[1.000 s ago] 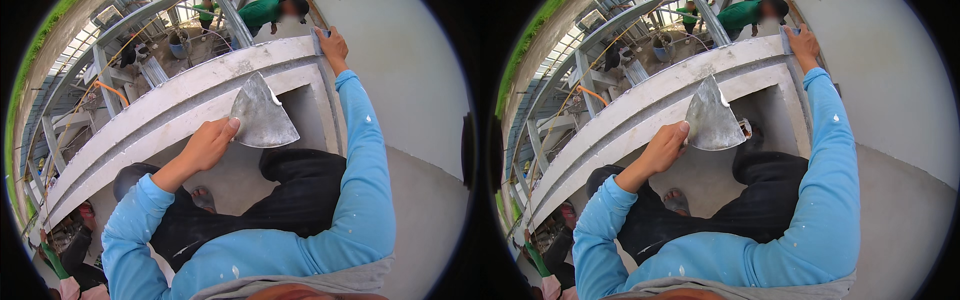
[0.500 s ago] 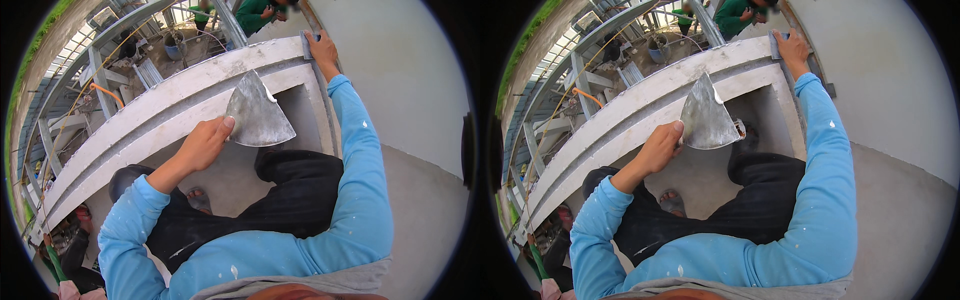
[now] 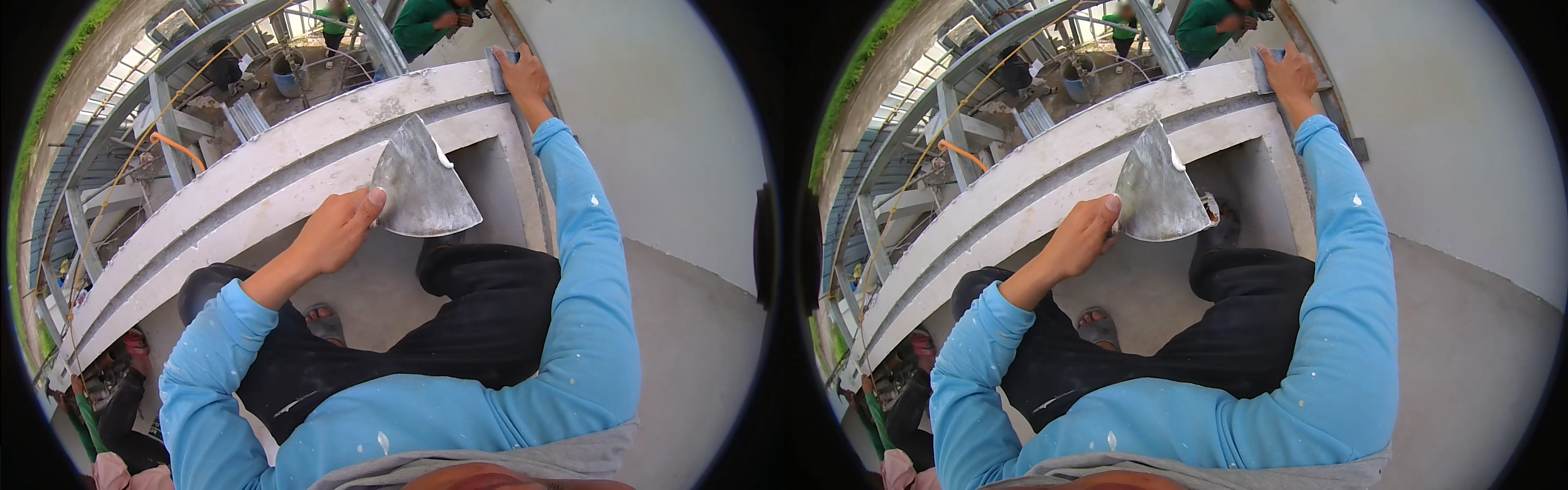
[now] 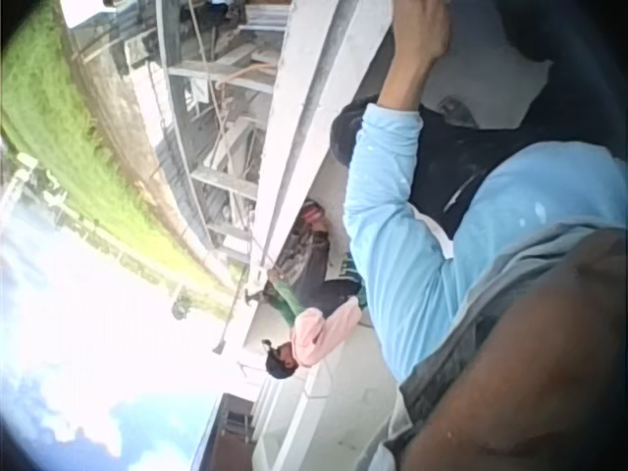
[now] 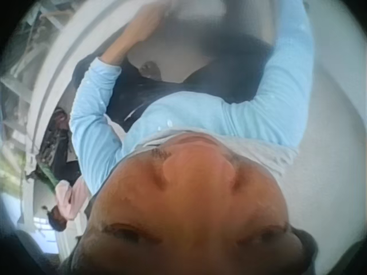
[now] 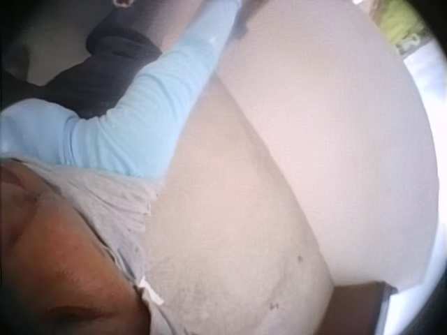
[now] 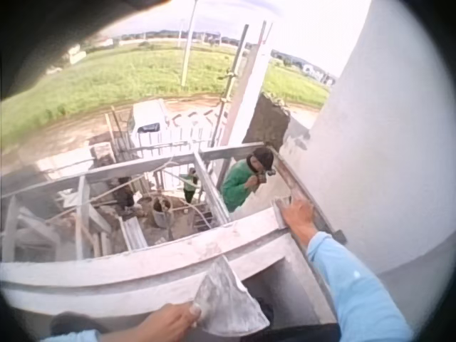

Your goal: The person sits on the floor and uses a trowel and a float to apply and smooth white plaster onto a curved wall section. They repeatedly scoop material and spread it along the surface to create a smooth finish.

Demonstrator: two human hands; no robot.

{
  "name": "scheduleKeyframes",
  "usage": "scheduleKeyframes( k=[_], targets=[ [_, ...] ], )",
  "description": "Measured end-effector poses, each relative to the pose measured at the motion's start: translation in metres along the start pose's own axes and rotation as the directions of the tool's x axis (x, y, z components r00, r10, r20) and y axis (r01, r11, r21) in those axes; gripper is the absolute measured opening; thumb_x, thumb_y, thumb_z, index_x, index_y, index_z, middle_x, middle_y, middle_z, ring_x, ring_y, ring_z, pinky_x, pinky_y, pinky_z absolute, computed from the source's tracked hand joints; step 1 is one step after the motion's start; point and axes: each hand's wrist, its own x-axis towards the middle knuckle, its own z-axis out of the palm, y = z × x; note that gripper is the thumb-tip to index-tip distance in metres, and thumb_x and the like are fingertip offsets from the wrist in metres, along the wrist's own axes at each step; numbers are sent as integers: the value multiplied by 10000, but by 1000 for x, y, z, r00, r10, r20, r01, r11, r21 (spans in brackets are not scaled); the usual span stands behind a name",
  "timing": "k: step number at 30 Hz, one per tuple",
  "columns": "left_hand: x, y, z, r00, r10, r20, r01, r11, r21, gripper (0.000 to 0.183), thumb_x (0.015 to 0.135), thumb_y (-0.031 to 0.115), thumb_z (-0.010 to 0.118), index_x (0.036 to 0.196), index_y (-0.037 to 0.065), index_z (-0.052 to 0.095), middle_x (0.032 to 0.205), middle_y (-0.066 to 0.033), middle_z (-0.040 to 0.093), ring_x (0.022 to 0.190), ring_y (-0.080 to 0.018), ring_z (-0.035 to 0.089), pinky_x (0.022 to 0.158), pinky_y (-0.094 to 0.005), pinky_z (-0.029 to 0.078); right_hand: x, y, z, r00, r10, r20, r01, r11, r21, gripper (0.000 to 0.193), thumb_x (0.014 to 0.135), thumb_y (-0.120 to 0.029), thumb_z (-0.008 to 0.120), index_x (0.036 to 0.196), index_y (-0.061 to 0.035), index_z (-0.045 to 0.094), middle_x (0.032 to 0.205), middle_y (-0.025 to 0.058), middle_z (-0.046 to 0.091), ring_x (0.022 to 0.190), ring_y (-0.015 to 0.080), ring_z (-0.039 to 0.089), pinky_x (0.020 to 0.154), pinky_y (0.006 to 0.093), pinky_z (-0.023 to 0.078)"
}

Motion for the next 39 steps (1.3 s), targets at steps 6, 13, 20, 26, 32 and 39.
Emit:
scheduleKeyframes(
  k=[6,13,20,26,32,39],
  targets=[
    [1,1,2,998,-63,20,62,997,47,752,1071,636,274,839,-14,572,661,-126,547,646,-275,542,663,-399,456,-44,-61,19,985,-149,81,135,977,163,702,880,-736,583,1158,-96,664,1043,202,716,964,406,701,806,520,548],
    [3,0,-3,1000,-5,-15,6,998,55,761,1071,642,256,838,-9,575,666,-129,554,656,-281,547,671,-402,456,-1,12,-1,980,175,94,-175,985,-11,738,870,-742,590,1215,-93,658,1023,201,726,985,391,708,817,510,552],
    [2,3,7,998,-46,36,44,997,63,756,1076,628,256,824,-12,570,659,-138,548,651,-289,539,674,-408,452,-65,-115,8,924,-359,127,300,892,337,662,890,-717,593,1182,-124,631,1007,176,678,894,393,704,774,507,553],
    [-2,3,-6,1000,-10,8,9,995,95,762,1074,631,254,839,-16,580,669,-158,565,671,-322,564,690,-426,458,-34,-64,5,964,-260,-52,265,935,236,647,881,-723,599,1086,-110,642,950,172,706,878,387,711,714,511,552],
    [-5,9,-6,999,52,15,-53,997,55,751,1073,632,252,860,0,597,705,-165,597,705,-348,599,714,-444,470,-3,0,-9,1000,3,13,-3,1000,-7,727,880,-721,598,1262,-106,657,1105,193,721,1001,385,701,787,508,551],
    [-5,10,1,996,50,68,-54,997,62,715,1081,603,268,869,9,606,724,-168,611,713,-353,604,723,-444,473,-62,-113,7,938,-344,27,329,916,230,650,884,-697,617,1179,-119,650,969,150,673,886,380,701,759,498,550]
  ],
)
